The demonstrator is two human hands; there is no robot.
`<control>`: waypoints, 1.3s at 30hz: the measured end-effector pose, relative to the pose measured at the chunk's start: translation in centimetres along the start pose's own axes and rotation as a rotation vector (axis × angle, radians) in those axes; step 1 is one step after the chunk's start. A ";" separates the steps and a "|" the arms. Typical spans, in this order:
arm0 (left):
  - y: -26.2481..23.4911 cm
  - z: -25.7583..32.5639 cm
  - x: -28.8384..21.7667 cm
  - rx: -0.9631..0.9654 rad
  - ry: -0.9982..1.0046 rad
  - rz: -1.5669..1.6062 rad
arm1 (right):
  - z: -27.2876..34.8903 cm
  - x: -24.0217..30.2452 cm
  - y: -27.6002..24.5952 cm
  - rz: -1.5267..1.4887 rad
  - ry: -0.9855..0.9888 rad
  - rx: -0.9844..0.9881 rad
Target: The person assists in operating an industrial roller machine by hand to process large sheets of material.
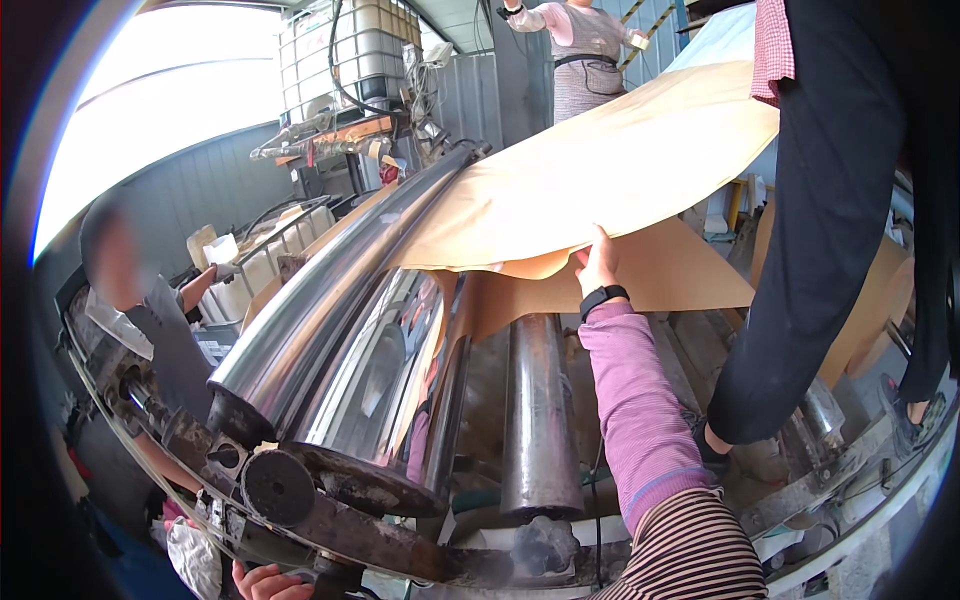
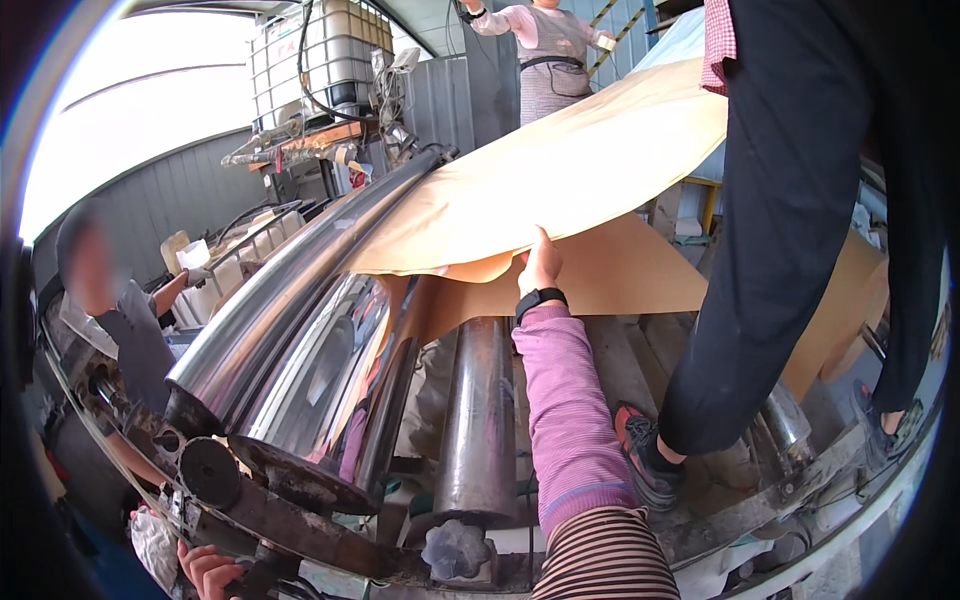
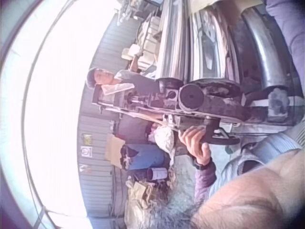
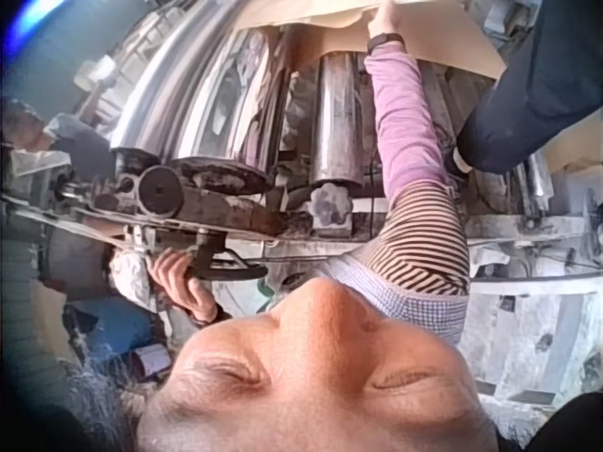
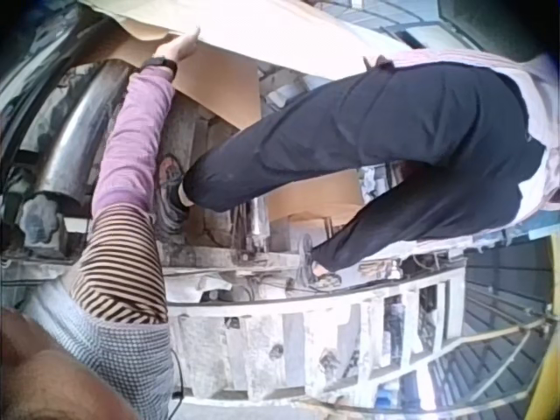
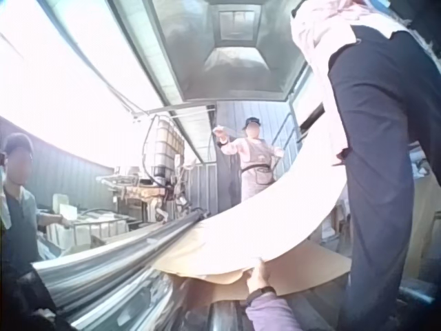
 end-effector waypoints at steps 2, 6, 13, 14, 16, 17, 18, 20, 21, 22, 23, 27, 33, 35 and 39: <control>-0.1 0.1 0.1 0.011 -0.003 -0.010 | 1.4 -0.3 0.0 0.001 0.059 -0.025; -0.2 0.1 0.1 -0.010 0.000 -0.003 | 2.4 0.2 -0.9 0.165 0.002 -0.119; -0.1 0.1 0.1 -0.013 -0.001 0.004 | 1.8 -1.2 -0.4 0.150 0.042 -0.043; 0.0 0.0 0.1 -0.012 0.002 0.016 | 0.5 -0.8 -0.7 0.184 -0.006 -0.046; 0.1 0.0 0.2 -0.017 0.003 0.013 | -0.5 -0.6 -0.4 0.218 -0.051 -0.045; 0.1 0.1 0.3 -0.023 0.002 0.004 | -0.3 -0.2 -0.5 0.199 -0.124 -0.115; 0.1 0.1 0.3 -0.024 0.001 0.001 | -0.1 0.4 -0.8 0.179 -0.197 -0.186; -0.1 0.1 0.3 -0.026 0.000 -0.014 | 0.4 0.3 -0.3 0.196 -0.162 -0.149; -0.3 0.1 0.3 -0.025 -0.003 -0.022 | 1.1 -0.1 0.1 0.212 -0.127 -0.113; -0.6 0.2 0.3 -0.026 -0.005 -0.021 | 1.9 -0.4 0.6 0.213 -0.119 -0.106; -0.3 0.2 0.4 -0.025 -0.005 -0.002 | 2.1 -1.3 0.8 0.103 -0.038 -0.045; 0.0 0.4 0.6 -0.023 -0.013 0.001 | 4.0 -5.0 2.2 0.074 0.148 0.212; -0.3 0.5 0.6 -0.020 -0.021 0.000 | 5.0 -7.9 5.4 -0.011 0.270 0.298; -0.2 0.4 0.6 -0.015 -0.020 0.014 | 3.9 -8.4 6.1 -0.064 0.246 0.249; -0.3 0.4 0.7 -0.024 -0.032 -0.001 | 4.5 -9.1 6.4 -0.250 0.322 0.173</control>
Point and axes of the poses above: each hand's wrist, its own z-axis away from the middle knuckle, its own y-axis out of the palm, x = y × z, the point moved 9 cm from there along -z, towards the middle knuckle, and after that the axes turned 8 degrees about -x, right-handed, at the moved point
